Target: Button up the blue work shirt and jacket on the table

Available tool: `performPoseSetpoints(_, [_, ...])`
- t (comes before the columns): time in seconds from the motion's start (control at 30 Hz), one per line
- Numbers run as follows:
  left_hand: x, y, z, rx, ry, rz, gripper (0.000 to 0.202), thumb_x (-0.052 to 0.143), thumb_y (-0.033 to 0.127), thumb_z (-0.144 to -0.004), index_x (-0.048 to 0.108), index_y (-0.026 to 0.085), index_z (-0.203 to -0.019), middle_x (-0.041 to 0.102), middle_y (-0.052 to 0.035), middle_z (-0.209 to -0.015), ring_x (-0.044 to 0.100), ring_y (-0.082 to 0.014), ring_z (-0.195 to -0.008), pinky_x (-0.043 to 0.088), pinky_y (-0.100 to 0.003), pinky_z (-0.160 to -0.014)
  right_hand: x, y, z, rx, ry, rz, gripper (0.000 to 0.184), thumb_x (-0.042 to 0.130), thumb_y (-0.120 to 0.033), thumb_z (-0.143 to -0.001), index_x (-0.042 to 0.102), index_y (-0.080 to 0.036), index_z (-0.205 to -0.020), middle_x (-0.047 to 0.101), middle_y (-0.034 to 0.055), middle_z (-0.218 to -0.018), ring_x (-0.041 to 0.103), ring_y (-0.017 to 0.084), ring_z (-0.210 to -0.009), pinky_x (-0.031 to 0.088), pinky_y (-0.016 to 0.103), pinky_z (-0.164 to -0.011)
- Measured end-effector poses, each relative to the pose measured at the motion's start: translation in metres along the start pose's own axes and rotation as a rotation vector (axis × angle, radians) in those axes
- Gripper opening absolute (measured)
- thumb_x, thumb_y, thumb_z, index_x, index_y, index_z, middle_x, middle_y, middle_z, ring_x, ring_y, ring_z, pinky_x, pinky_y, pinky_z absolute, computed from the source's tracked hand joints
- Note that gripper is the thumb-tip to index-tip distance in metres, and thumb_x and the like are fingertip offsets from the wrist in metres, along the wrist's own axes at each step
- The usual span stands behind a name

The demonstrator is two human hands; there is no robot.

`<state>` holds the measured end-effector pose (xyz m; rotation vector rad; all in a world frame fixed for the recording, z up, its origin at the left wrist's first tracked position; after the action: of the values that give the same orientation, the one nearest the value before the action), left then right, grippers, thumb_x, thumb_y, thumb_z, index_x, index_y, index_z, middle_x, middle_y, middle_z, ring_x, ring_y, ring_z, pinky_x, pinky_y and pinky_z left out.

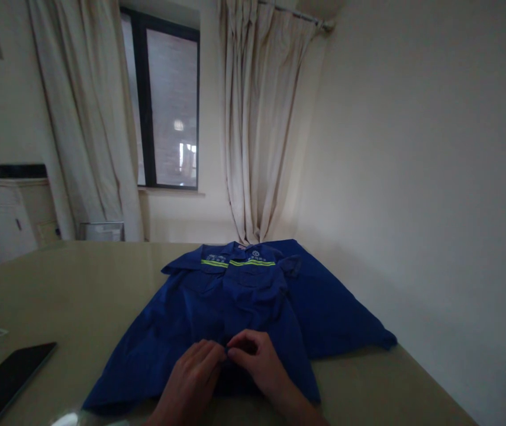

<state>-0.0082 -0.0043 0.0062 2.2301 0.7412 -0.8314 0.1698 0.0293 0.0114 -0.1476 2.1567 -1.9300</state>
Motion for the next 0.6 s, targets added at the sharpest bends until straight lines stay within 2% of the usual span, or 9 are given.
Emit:
performPoseSetpoints(0.17, [-0.001, 0.009, -0.003, 0.13, -0.088, -0.077, 0.026, 0.048, 0.006, -0.092, 0.064, 0.026, -0.095, 0.071, -0.002, -0.096, 0.066, -0.0187, -0.085, 0.053, -0.028, -0.079, -0.006, 0.004, -0.002, 0.186, -0.058, -0.108, 0.015, 0.077, -0.031, -0.065, 0.075, -0.018, -0.072, 0.06, -0.0035, -0.063, 0.048, 0.011, -0.06, 0.034, 0.022, -0.056])
performPoseSetpoints(0.27, [-0.005, 0.013, -0.005, 0.17, -0.132, -0.037, 0.024, 0.049, 0.009, -0.096, 0.064, 0.026, -0.104, 0.07, -0.0025, -0.097, 0.064, -0.0186, -0.086, 0.052, -0.028, -0.078, -0.008, 0.001, 0.002, 0.187, -0.073, -0.094, 0.013, 0.074, -0.029, -0.064, 0.072, -0.018, -0.07, 0.056, -0.0042, -0.063, 0.044, 0.01, -0.057, 0.029, 0.022, -0.052])
performPoseSetpoints(0.4, [-0.012, 0.015, -0.007, 0.207, -0.063, 0.006, 0.023, 0.044, 0.017, -0.103, 0.066, 0.025, -0.105, 0.07, -0.0043, -0.095, 0.063, -0.0177, -0.085, 0.051, -0.027, -0.076, -0.006, -0.002, 0.006, 0.224, -0.017, -0.125, 0.01, 0.07, -0.028, -0.063, 0.069, -0.019, -0.068, 0.052, -0.0059, -0.058, 0.041, 0.009, -0.053, 0.027, 0.022, -0.048])
performPoseSetpoints(0.6, [-0.014, 0.016, -0.01, 0.415, -0.05, -0.055, 0.023, 0.046, 0.027, -0.105, 0.067, 0.022, -0.097, 0.069, -0.0028, -0.087, 0.061, -0.0168, -0.077, 0.048, -0.028, -0.07, -0.002, 0.003, 0.006, 0.395, 0.014, -0.202, 0.014, 0.067, -0.028, -0.06, 0.065, -0.019, -0.07, 0.041, -0.0099, -0.05, 0.029, 0.007, -0.047, 0.013, 0.023, -0.045])
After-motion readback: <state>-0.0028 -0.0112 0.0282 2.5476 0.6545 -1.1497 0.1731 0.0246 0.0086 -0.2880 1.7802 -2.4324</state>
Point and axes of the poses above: each hand's wrist, its own z-axis away from the middle knuckle, its own x-axis out of the palm, y = z × x, the point moved 2 cm from there along -z, towards the middle knuckle
